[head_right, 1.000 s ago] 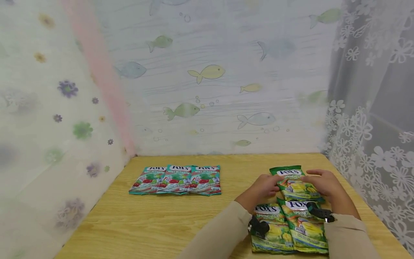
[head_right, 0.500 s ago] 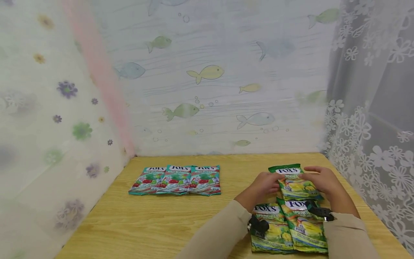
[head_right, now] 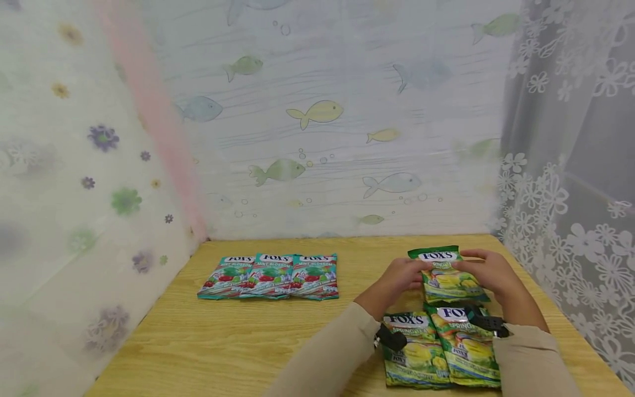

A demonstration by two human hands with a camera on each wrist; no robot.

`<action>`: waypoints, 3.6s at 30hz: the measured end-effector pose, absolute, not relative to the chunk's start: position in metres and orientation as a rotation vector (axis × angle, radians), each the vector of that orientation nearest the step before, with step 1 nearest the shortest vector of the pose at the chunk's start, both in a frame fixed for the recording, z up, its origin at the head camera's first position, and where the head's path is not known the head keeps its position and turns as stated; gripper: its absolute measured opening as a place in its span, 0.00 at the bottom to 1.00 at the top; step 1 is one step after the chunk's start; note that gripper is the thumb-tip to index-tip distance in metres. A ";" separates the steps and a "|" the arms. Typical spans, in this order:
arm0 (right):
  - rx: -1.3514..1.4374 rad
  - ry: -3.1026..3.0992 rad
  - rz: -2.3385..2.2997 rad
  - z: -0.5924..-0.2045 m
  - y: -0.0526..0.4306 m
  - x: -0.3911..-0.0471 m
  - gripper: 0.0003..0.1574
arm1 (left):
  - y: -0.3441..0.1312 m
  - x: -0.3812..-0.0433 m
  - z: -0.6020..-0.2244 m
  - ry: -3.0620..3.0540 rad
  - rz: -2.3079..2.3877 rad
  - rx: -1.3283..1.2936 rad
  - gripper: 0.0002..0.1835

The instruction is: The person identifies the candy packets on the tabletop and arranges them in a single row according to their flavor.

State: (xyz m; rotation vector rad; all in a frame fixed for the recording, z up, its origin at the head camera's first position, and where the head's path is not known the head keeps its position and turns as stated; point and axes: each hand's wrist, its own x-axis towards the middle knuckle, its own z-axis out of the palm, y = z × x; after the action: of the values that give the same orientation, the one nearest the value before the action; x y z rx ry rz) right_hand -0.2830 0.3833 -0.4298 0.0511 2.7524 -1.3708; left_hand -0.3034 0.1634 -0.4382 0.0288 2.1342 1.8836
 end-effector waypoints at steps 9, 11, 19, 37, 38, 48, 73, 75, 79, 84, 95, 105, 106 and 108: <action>-0.016 2.743 -1.425 -0.422 0.372 -0.281 0.52 | 0.150 -0.305 -0.428 2.114 1.911 0.077 0.26; -0.028 2.741 -1.434 -0.420 0.369 -0.281 0.51 | 0.146 -0.306 -0.427 2.110 1.914 0.083 0.29; -0.083 2.783 -1.420 -0.411 0.358 -0.280 0.50 | 0.133 -0.312 -0.424 2.078 1.971 0.144 0.33; -0.192 2.795 -1.467 -0.401 0.333 -0.278 0.47 | 0.093 -0.318 -0.413 2.049 1.917 0.301 0.36; -0.199 2.792 -1.476 -0.400 0.332 -0.278 0.47 | 0.091 -0.318 -0.412 2.056 1.909 0.310 0.36; -0.215 2.761 -1.553 -0.400 0.315 -0.279 0.44 | 0.069 -0.320 -0.409 2.079 1.907 0.353 0.35; -0.179 2.720 -1.711 -0.420 0.267 -0.290 0.33 | 0.028 -0.330 -0.425 2.058 2.019 0.286 0.34; -0.182 2.717 -1.712 -0.422 0.264 -0.291 0.33 | 0.026 -0.329 -0.428 2.081 2.006 0.275 0.35; -0.187 2.708 -1.703 -0.425 0.259 -0.292 0.32 | 0.022 -0.328 -0.433 2.106 1.980 0.260 0.36; -0.179 2.645 -1.737 -0.430 0.250 -0.294 0.32 | 0.017 -0.328 -0.439 2.099 1.996 0.232 0.35; -0.218 2.523 -1.875 -0.436 0.237 -0.294 0.38 | 0.000 -0.331 -0.446 2.055 2.075 0.228 0.36; -0.221 2.293 -2.041 -0.449 0.231 -0.297 0.38 | -0.008 -0.329 -0.452 2.058 2.038 0.266 0.38; -0.226 2.275 -2.048 -0.450 0.231 -0.297 0.39 | -0.009 -0.328 -0.452 2.059 2.035 0.260 0.38; -0.242 2.238 -2.068 -0.452 0.230 -0.298 0.39 | -0.011 -0.328 -0.454 2.062 2.030 0.250 0.38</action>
State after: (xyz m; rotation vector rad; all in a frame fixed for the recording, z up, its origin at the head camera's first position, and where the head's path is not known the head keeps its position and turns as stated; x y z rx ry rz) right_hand -0.2976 0.2302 -0.4517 -0.2423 2.2376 -2.0681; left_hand -0.3284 -0.0114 -0.4539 0.2496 2.0623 2.0299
